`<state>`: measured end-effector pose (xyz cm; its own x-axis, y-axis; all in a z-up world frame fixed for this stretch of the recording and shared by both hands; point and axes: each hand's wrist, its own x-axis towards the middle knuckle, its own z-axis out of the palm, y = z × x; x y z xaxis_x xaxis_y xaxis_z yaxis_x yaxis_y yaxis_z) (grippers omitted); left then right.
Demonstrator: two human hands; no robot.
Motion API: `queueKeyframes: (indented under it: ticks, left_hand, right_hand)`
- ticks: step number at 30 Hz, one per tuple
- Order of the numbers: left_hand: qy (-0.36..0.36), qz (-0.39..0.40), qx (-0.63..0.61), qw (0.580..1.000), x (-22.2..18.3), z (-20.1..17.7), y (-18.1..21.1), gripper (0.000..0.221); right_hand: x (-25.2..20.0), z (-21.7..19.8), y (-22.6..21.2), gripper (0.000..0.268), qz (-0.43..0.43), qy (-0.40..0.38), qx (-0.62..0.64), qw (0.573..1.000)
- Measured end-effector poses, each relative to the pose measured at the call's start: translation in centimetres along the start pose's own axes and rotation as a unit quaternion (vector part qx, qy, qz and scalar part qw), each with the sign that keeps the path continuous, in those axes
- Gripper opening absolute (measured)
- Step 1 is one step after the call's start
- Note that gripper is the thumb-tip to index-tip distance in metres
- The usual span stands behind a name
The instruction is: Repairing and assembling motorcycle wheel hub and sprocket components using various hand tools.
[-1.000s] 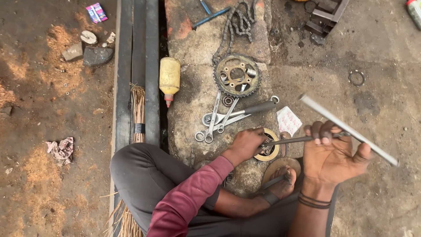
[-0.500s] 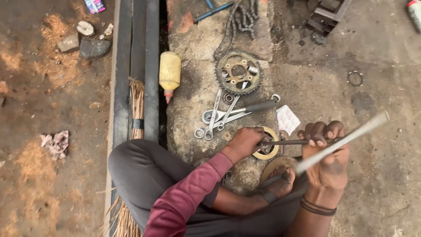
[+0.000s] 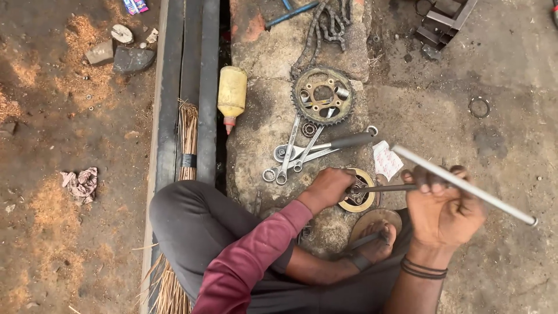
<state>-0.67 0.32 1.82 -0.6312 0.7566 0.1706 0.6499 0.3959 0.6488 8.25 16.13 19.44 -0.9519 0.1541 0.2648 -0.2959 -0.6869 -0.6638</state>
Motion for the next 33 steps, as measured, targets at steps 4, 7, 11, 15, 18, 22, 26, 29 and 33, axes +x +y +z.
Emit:
queueKeyframes:
  ticks: [4,7,11,15,18,22,26,29,33]
  left_hand:
    - [-0.004,-0.003,0.005,1.0,-0.1,-0.1,0.1,0.013]
    - [-0.006,-0.008,0.001,1.0,-0.3,-0.7,0.5,0.012]
    - [-0.022,-0.019,-0.003,1.0,-0.2,-0.8,0.5,0.012]
    - [-0.029,-0.021,-0.016,0.999,-0.2,-1.4,0.6,0.011]
    - [-0.029,-0.018,-0.023,0.999,-0.3,-2.1,1.0,0.013]
    - [-0.024,-0.019,-0.029,0.999,-0.4,-1.6,0.9,0.015]
    - [-0.011,-0.015,-0.018,1.0,-0.3,-1.0,0.9,0.024]
    - [-0.01,-0.01,-0.007,1.0,-0.3,-0.5,0.8,0.032]
    - [0.002,0.003,-0.003,1.0,-0.2,1.6,-0.1,0.033]
  right_hand:
    - [-1.7,-6.8,0.1,0.071,0.04,-0.074,0.024,0.996]
    - [-1.6,-1.2,0.4,0.063,0.007,-0.031,-0.038,0.999]
    - [-1.2,1.1,0.7,0.058,-0.019,0.0,-0.104,0.994]
    - [-0.7,3.7,0.8,0.057,-0.025,0.001,-0.159,0.987]
    - [-0.9,3.3,1.2,0.056,-0.034,-0.004,-0.173,0.984]
    - [-1.3,2.9,1.8,0.049,-0.058,0.003,-0.156,0.986]
    - [-1.2,4.0,1.7,0.039,-0.076,0.009,-0.176,0.981]
    - [-1.1,3.1,1.0,0.03,-0.067,0.01,-0.169,0.983]
    - [-0.9,1.1,-0.2,0.025,-0.047,-0.002,-0.113,0.992]
